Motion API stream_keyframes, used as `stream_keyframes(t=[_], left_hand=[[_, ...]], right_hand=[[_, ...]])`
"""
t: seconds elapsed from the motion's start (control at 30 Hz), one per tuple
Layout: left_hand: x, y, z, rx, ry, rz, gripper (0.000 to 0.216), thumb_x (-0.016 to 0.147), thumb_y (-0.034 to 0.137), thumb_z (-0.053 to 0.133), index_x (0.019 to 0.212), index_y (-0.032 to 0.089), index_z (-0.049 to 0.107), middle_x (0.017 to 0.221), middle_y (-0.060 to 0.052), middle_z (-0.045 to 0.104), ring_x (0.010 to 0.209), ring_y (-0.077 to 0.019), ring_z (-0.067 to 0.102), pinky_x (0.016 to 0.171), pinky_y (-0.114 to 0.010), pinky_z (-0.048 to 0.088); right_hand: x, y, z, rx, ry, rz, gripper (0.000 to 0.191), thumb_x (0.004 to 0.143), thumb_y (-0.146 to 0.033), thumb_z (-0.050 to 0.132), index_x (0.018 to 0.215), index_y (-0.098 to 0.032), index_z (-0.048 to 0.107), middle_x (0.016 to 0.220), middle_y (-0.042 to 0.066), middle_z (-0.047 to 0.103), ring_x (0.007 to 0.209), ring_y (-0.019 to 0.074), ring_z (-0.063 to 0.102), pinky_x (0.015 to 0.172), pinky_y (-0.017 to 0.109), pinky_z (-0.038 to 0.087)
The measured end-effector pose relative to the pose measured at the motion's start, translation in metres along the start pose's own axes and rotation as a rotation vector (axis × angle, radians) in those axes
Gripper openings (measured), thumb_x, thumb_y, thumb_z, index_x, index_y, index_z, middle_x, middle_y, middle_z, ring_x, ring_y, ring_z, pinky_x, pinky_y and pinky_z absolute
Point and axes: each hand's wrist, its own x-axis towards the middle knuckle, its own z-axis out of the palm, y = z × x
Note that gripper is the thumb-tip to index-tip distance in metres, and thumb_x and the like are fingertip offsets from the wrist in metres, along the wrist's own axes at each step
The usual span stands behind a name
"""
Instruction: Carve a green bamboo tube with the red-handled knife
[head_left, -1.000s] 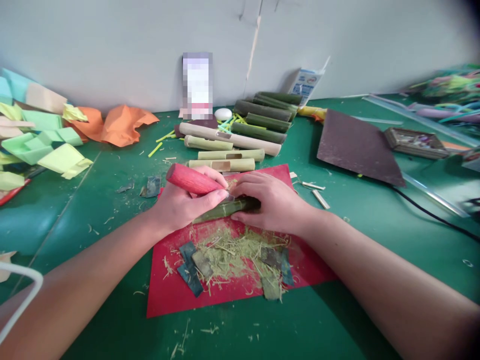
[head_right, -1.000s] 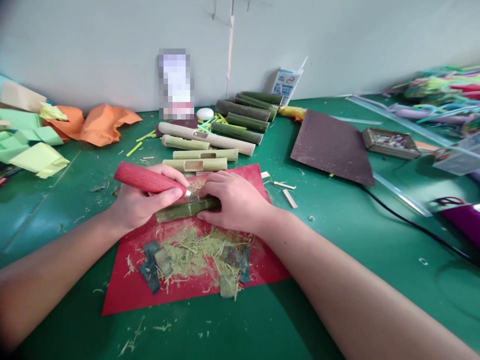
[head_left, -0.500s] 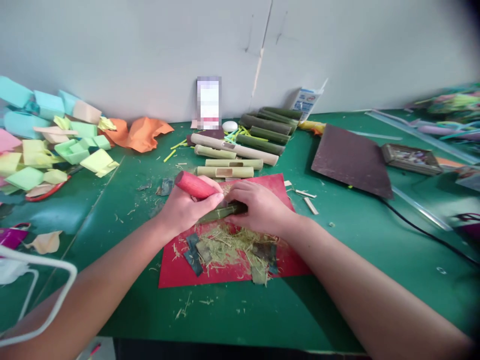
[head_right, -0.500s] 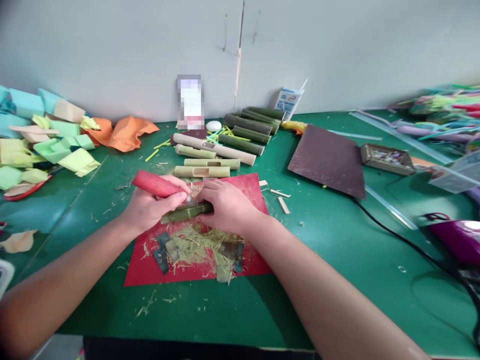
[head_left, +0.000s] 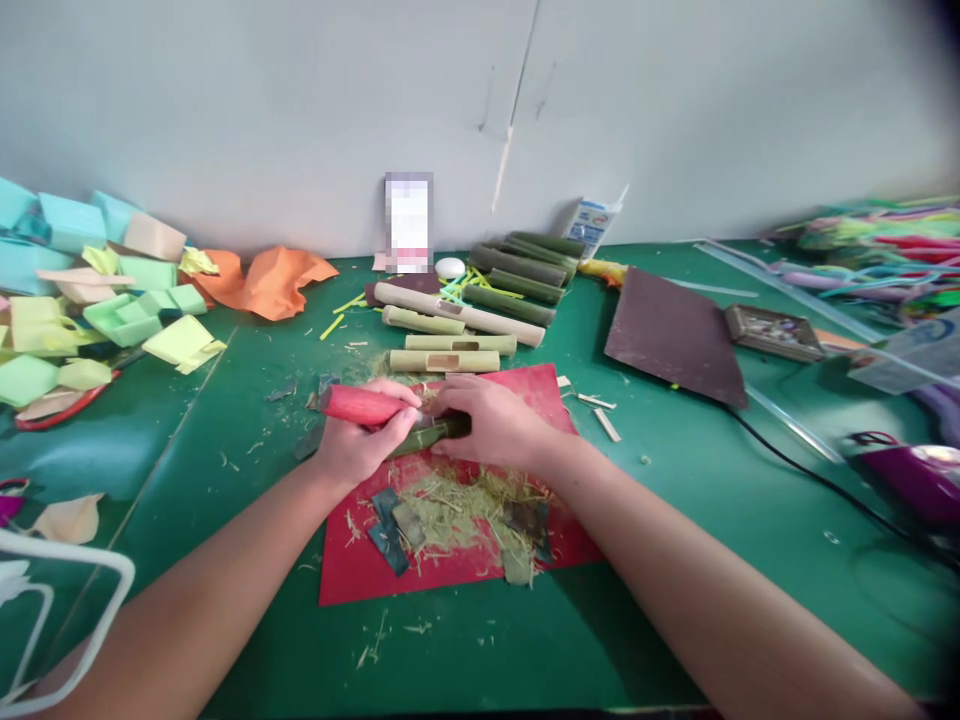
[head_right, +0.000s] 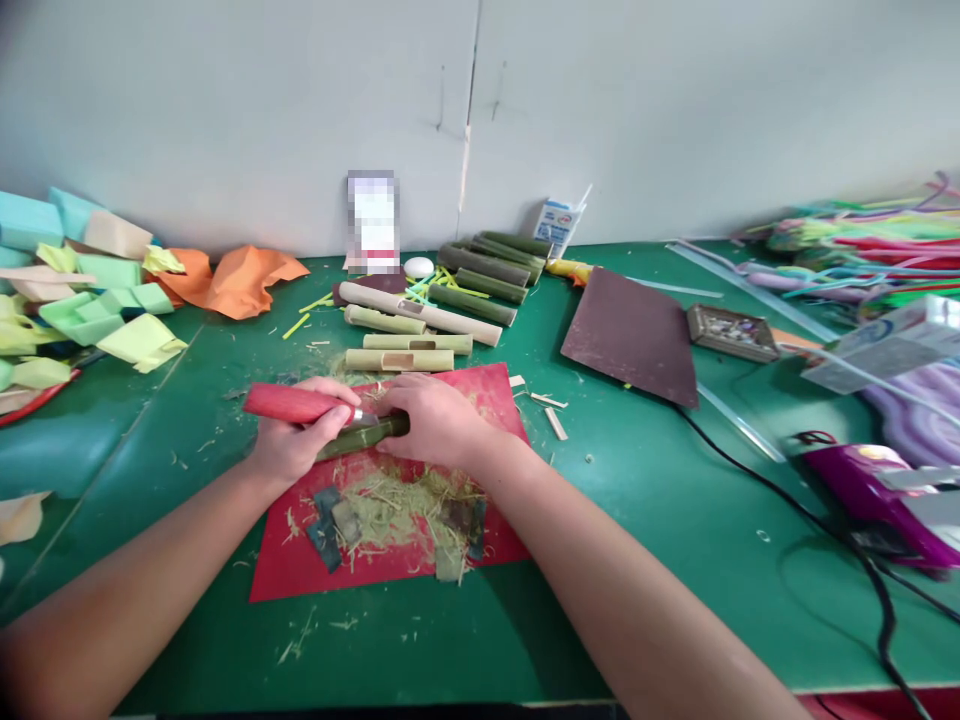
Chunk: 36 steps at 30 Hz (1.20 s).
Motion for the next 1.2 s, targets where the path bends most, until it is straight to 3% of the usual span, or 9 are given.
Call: stream_keyframes(t=[0.13, 0.4, 0.67, 1.2], left_hand=[[0.000, -0.003, 0.001, -0.018, -0.006, 0.025, 0.008, 0.084, 0.025, 0.063, 0.084, 0.019, 0.069, 0.082, -0.003, 0.072, 0.076, -0.0152, 0.067, 0.076, -0.029, 0.057], [0.002, -0.003, 0.003, -0.039, -0.007, 0.065, 0.007, 0.085, 0.020, 0.061, 0.085, 0.019, 0.068, 0.081, -0.003, 0.072, 0.074, -0.0141, 0.067, 0.073, -0.028, 0.057], [0.002, -0.005, 0.001, -0.042, -0.032, -0.008, 0.009, 0.086, 0.024, 0.062, 0.087, 0.019, 0.069, 0.082, -0.004, 0.072, 0.074, -0.0149, 0.066, 0.073, -0.030, 0.056], [0.006, -0.005, -0.002, -0.051, -0.108, 0.032, 0.008, 0.085, 0.021, 0.061, 0.086, 0.019, 0.068, 0.079, -0.002, 0.070, 0.070, -0.0137, 0.063, 0.069, -0.029, 0.052]], right_hand=[[-0.001, 0.003, 0.003, -0.007, 0.023, -0.025, 0.031, 0.073, -0.022, 0.074, 0.104, -0.019, 0.070, 0.107, 0.007, 0.069, 0.101, 0.0217, 0.062, 0.089, 0.036, 0.049], [0.000, 0.008, 0.006, -0.013, 0.069, -0.078, 0.020, 0.074, -0.027, 0.074, 0.092, -0.020, 0.068, 0.097, 0.004, 0.071, 0.094, 0.0222, 0.062, 0.083, 0.037, 0.050], [0.000, 0.010, 0.006, -0.010, 0.063, -0.083, 0.026, 0.076, -0.029, 0.073, 0.098, -0.017, 0.071, 0.098, 0.006, 0.071, 0.096, 0.0229, 0.063, 0.085, 0.038, 0.050], [0.000, 0.014, 0.008, 0.001, 0.067, -0.073, 0.022, 0.075, -0.030, 0.074, 0.093, -0.019, 0.068, 0.097, 0.006, 0.071, 0.096, 0.0233, 0.064, 0.085, 0.039, 0.051]])
